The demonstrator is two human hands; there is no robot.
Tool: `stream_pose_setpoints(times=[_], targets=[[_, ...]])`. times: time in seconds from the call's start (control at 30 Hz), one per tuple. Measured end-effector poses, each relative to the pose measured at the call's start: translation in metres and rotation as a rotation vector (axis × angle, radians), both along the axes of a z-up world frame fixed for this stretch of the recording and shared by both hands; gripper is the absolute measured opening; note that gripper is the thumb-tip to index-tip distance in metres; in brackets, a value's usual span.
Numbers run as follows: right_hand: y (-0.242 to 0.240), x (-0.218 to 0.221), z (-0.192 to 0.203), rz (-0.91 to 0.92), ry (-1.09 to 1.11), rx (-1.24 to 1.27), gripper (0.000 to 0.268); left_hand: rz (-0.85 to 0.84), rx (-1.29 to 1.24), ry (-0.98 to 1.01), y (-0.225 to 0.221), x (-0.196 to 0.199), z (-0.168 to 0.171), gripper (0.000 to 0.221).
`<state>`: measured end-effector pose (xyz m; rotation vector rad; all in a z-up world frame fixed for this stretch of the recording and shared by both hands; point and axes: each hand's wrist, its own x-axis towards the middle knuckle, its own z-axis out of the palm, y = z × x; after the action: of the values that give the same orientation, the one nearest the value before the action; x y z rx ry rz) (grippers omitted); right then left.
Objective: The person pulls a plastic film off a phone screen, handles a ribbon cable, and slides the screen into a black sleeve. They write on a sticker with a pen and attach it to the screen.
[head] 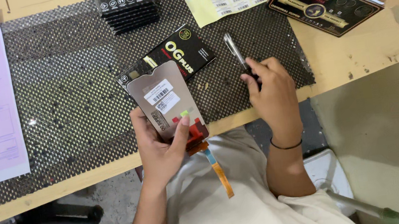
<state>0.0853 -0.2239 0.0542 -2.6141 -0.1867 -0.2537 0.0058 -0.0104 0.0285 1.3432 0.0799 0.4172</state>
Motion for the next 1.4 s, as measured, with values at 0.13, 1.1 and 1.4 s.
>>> stream_pose_setpoints(times=[0.13, 1.1, 1.4], targets=[[0.003, 0.001, 0.000, 0.072, -0.011, 0.039, 0.032, 0.045, 0.000, -0.020, 0.004, 0.003, -0.019, 0.046], [0.099, -0.005, -0.010, 0.517, -0.417, 0.963, 0.039, 0.051, 0.239, -0.129, 0.009, 0.003, -0.006, 0.029], [0.105, -0.006, -0.008, 0.506, -0.510, 0.912, 0.036, 0.068, 0.226, -0.179, 0.010, 0.007, 0.005, 0.022]])
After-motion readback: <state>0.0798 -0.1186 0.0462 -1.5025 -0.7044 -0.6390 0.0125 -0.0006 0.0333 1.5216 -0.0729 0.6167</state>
